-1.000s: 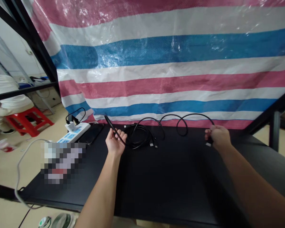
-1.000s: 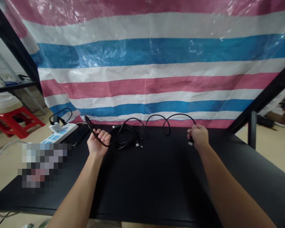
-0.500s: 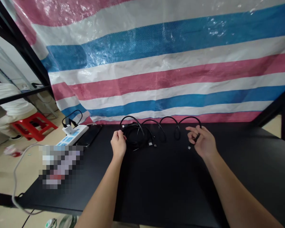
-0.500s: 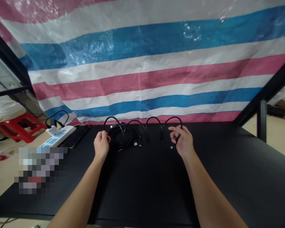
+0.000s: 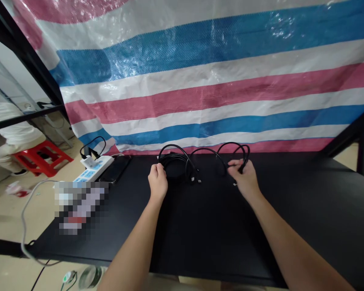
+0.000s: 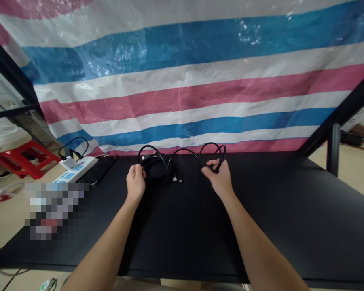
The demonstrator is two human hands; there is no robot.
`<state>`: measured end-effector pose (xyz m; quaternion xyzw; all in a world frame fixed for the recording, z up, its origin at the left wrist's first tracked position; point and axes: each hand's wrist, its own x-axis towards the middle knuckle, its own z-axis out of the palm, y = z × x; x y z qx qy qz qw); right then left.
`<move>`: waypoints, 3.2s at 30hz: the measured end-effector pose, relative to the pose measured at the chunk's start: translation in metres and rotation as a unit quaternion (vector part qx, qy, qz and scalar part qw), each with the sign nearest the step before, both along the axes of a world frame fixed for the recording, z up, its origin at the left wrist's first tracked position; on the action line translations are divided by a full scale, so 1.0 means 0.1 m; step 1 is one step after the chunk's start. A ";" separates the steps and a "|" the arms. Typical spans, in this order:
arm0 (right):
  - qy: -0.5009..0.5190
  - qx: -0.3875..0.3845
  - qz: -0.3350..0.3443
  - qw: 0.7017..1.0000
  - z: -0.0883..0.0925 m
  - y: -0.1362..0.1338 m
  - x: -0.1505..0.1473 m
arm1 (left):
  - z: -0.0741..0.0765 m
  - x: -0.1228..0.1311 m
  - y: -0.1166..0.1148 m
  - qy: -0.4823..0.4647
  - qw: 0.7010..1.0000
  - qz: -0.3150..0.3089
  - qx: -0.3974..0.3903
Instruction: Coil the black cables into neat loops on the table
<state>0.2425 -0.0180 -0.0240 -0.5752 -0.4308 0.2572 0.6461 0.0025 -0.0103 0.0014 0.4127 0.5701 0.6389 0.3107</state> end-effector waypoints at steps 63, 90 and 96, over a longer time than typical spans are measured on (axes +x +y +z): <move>-0.500 -0.195 0.136 0.833 0.62 0.34 -1.17 | 0.03 -0.32 0.14 -0.146 0.985 -0.089 -0.005; -0.455 -0.193 0.129 0.860 0.25 0.89 -0.95 | -0.17 -0.39 0.28 -0.090 0.977 -0.010 -0.193; -0.497 -0.244 0.101 0.826 0.30 0.78 -1.04 | -0.16 -0.33 0.26 -0.015 0.981 -0.005 -0.192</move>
